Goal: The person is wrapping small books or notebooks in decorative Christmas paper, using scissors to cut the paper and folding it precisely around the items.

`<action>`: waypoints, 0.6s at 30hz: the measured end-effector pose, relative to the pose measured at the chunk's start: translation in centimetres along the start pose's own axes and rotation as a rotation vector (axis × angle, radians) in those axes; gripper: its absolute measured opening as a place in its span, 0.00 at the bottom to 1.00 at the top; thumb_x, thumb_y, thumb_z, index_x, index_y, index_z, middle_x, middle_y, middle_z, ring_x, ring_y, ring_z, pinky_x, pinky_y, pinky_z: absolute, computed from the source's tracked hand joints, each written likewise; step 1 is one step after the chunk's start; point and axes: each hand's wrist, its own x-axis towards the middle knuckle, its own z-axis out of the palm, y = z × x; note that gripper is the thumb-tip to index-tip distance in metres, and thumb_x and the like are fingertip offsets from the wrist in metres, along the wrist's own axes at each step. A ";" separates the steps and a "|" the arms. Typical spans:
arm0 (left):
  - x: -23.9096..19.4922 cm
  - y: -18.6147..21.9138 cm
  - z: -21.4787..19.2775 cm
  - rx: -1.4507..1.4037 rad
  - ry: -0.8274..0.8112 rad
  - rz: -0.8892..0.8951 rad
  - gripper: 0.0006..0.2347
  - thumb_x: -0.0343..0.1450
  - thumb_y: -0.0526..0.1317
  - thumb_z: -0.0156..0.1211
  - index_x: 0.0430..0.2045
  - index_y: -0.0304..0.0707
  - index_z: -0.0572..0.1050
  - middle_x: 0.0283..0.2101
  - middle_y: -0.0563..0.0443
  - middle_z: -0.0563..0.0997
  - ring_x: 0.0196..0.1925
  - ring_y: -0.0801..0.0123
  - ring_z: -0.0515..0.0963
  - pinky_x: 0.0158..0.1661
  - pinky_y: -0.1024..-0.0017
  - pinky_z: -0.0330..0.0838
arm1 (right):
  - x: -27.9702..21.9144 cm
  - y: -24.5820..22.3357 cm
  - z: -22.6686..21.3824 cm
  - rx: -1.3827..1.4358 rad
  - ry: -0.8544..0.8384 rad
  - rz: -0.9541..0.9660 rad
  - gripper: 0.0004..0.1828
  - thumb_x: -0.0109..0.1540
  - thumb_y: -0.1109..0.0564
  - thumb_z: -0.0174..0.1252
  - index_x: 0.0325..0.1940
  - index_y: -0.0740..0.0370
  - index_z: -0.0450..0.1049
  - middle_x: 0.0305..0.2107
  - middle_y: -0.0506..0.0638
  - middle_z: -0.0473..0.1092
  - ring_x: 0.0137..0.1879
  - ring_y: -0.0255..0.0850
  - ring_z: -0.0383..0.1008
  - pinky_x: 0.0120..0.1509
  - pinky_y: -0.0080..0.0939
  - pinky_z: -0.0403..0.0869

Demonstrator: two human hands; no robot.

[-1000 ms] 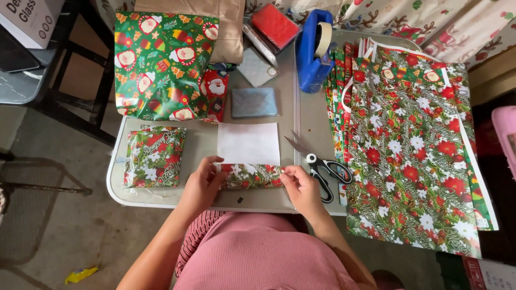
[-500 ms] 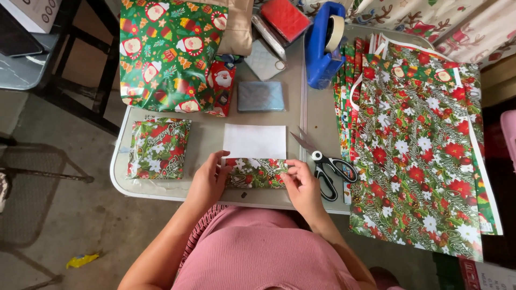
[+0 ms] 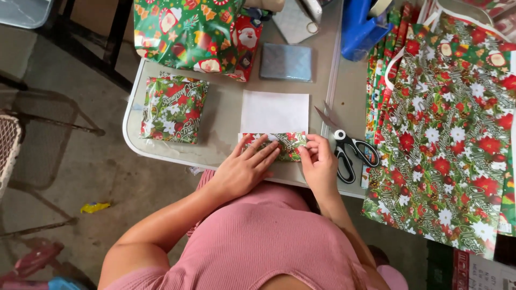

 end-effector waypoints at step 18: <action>-0.2 -0.6 0.9 -0.010 -0.077 0.016 0.24 0.78 0.50 0.46 0.68 0.40 0.64 0.70 0.45 0.68 0.70 0.47 0.67 0.67 0.46 0.55 | -0.2 0.6 0.5 -0.043 0.045 -0.028 0.12 0.59 0.67 0.64 0.46 0.61 0.74 0.27 0.52 0.73 0.27 0.44 0.75 0.29 0.40 0.76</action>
